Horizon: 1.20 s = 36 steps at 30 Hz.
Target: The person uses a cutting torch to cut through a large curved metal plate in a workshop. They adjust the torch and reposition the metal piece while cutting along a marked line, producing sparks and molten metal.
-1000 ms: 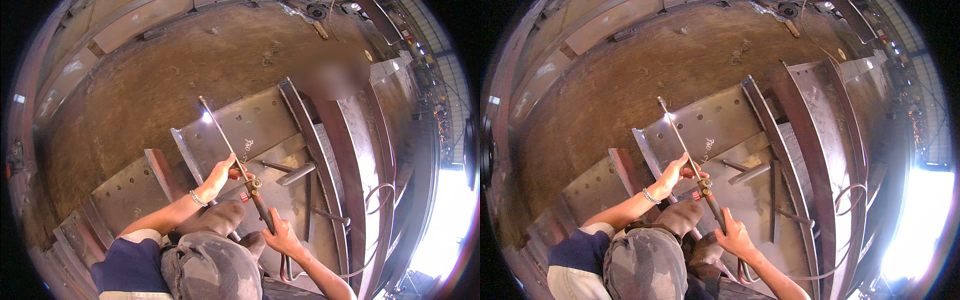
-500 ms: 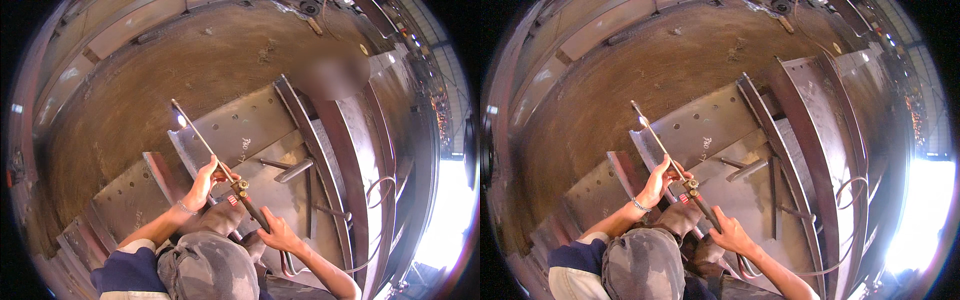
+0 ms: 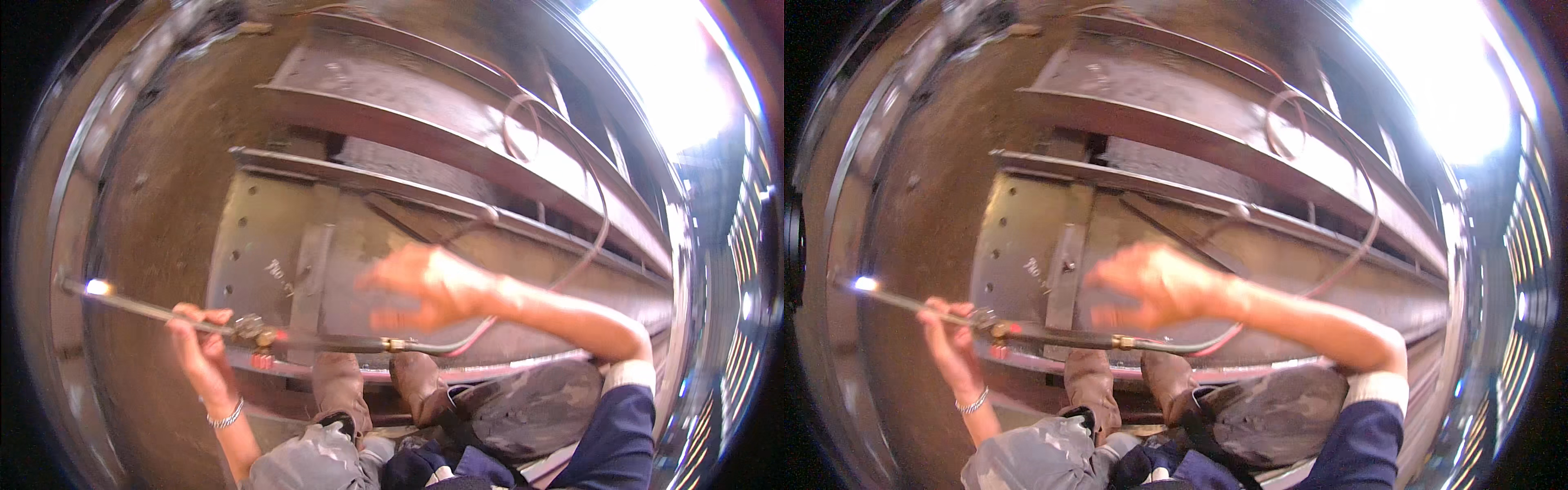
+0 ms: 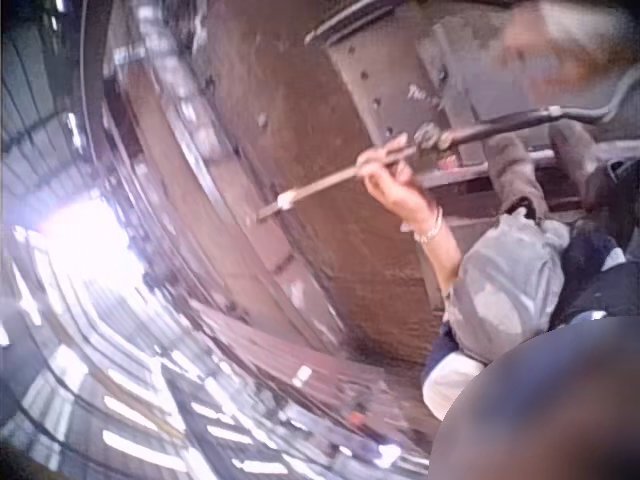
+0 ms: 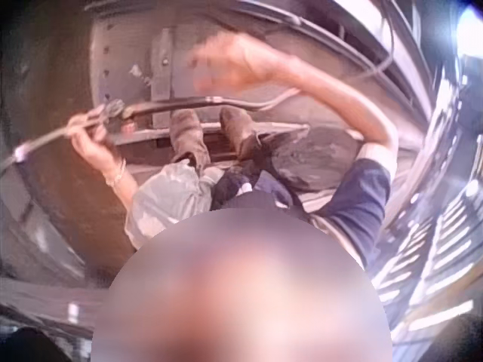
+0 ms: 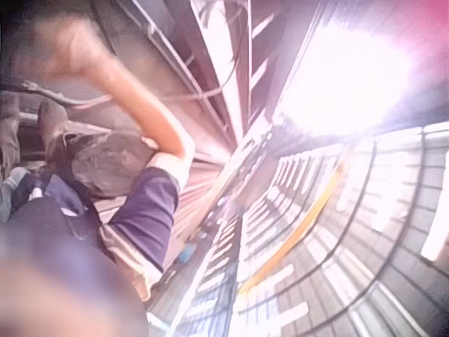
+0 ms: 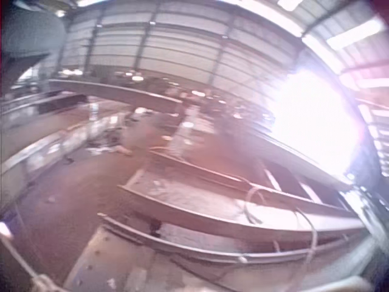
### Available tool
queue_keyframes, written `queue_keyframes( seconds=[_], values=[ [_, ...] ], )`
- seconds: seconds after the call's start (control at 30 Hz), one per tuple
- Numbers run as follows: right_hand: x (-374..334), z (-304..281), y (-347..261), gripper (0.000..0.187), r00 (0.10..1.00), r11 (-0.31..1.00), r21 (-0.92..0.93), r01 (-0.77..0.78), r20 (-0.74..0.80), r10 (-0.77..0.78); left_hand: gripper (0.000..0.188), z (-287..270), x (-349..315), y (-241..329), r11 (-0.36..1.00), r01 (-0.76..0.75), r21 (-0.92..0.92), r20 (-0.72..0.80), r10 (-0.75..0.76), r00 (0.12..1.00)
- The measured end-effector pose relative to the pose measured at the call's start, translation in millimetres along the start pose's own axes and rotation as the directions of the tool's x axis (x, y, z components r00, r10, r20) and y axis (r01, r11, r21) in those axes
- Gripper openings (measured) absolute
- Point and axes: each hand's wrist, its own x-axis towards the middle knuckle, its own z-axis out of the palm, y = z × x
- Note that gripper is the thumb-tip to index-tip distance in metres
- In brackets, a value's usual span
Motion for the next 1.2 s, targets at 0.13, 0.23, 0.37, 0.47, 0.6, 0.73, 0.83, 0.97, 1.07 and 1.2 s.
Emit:
queue_keyframes(
  seconds=[0.13,0.23,0.37,0.47,0.6,0.73,0.83,0.97,1.07,1.2],
  values=[
    [-43.0,-63.2,91.1,0.035,0.885,0.763,-0.478,-0.434,-0.383,0.263,0.049,3.8,1.8,15.5,0.998,0.041,0.054,-0.121,-0.034,0.992],
    [-85.7,-65.7,148.5,0.052,0.64,0.404,-0.616,-0.676,-0.22,0.736,0.045,7.8,2.4,21.9,0.998,0.026,-0.052,-0.021,-0.027,0.999],
    [-133.8,-24.9,179.6,0.051,0.629,0.486,-0.477,-0.732,-0.2,0.751,0.04,15.7,0.1,30.0,0.998,-0.023,-0.062,0.026,0.025,0.999],
    [-143.8,-14.5,190.6,0.048,0.654,0.539,-0.396,-0.744,-0.267,0.707,0.035,23.0,1.8,35.5,0.997,-0.01,-0.075,0.102,0.017,0.995],
    [-147.2,-12.4,190.9,0.045,0.695,0.602,-0.355,-0.715,-0.274,0.665,0.035,27.1,-1.0,31.3,0.995,0.019,-0.1,0.137,-0.005,0.991],
    [-146.5,-5.4,188.2,0.04,0.752,0.67,-0.343,-0.659,-0.259,0.607,0.033,23.2,-2.9,26.2,0.996,0.05,-0.079,0.221,-0.031,0.975],
    [-153.0,-10.0,187.6,0.038,0.743,0.681,-0.297,-0.669,-0.288,0.604,0.049,22.0,-3.7,20.7,0.999,0.019,0.029,0.166,-0.024,0.986],
    [-173.3,-34.3,176.4,0.039,0.773,0.69,-0.352,-0.633,-0.248,0.583,0.057,21.6,-6.8,16.3,0.995,0.039,0.092,0.147,-0.052,0.988],
    [-201.3,-68.7,155.6,0.037,0.785,0.666,-0.423,-0.614,-0.241,0.571,0.058,18.7,-6.6,14.7,0.988,0.076,0.137,0.133,-0.094,0.987],
    [-281.9,-123.8,98.3,0.034,0.703,0.593,-0.387,-0.706,-0.284,0.652,0.057,20.8,0.4,14.7,0.976,0.093,0.194,0.118,-0.118,0.986]
  ],
)
